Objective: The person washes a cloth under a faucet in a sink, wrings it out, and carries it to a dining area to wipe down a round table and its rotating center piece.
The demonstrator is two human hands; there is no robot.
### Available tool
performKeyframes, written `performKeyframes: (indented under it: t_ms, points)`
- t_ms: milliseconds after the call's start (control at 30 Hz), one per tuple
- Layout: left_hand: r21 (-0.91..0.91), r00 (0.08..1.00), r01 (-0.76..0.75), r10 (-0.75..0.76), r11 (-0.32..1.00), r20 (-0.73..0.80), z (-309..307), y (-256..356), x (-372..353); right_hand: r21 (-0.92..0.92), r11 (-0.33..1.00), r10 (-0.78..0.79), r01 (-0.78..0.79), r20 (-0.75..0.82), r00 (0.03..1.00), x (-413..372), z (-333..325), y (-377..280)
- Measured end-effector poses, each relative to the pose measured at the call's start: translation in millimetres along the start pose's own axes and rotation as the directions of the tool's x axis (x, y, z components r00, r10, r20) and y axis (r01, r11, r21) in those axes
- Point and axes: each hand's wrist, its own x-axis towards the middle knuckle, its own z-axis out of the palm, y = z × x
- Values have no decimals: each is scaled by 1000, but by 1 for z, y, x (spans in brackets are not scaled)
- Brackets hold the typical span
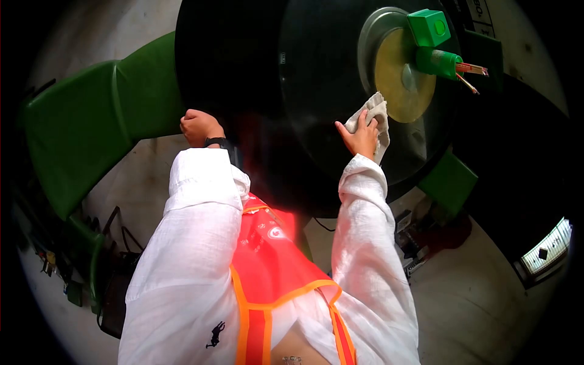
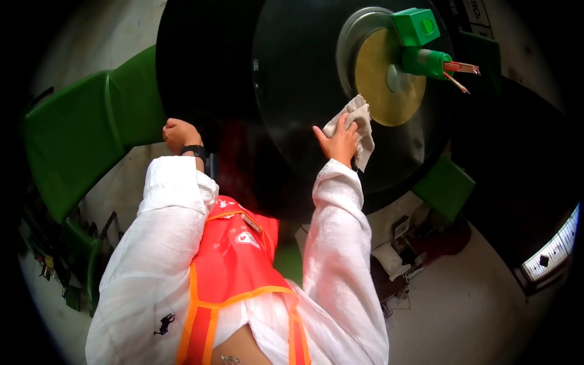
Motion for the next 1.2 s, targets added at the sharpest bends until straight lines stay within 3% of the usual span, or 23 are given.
performKeyframes:
  t_ms: [100,167,233,333,467,533,567,600,633,667,700,833,900,967,1033,1200]
  points:
    - [32,1000,22,-22,999,7,3,1,5,465,882,-28,-70,200,979,-11,7,-2]
    - [-9,999,5,-4,1000,50,-1,0,2,586,808,-55,-62,179,982,-44,18,-14]
    - [-20,997,31,-29,999,75,1,1,2,529,822,4,-210,364,932,-75,10,-41]
    - [26,999,19,-21,999,48,7,-1,4,563,811,-27,-157,304,952,-109,4,-70]
    - [21,998,25,-26,999,55,1,1,2,447,866,38,-224,388,921,-103,-2,-78]
    - [27,1000,14,-14,1000,21,2,-1,2,431,822,172,-372,435,884,-85,2,-70]
    - [33,1000,15,-16,999,22,2,-1,1,527,774,177,-350,350,920,-74,9,-62]
    - [39,1000,15,-16,999,25,2,0,0,478,868,-28,132,-219,975,-64,27,-52]
    - [44,1000,12,-13,999,22,0,1,-2,527,745,226,-409,378,898,-43,-18,-52]
    - [47,999,32,-33,998,34,-2,3,-4,559,711,275,-426,337,901,-24,-5,-36]
    - [56,998,51,-54,997,42,-4,6,-5,554,778,224,-297,198,954,-7,21,-13]
    - [58,999,29,-30,998,25,-1,1,-5,440,812,252,-384,329,910,20,9,5]
    - [63,999,30,-31,998,16,0,1,-6,556,766,178,-324,301,937,1,23,7]
    - [70,999,37,-38,997,14,-1,4,-6,544,800,132,-254,253,958,-25,21,-5]
    - [81,999,45,-46,996,15,-1,2,-6,508,802,136,-313,356,925,-52,7,-26]
    - [94,999,47,-49,994,24,-5,4,-7,444,839,168,-315,339,926,-53,14,-23]
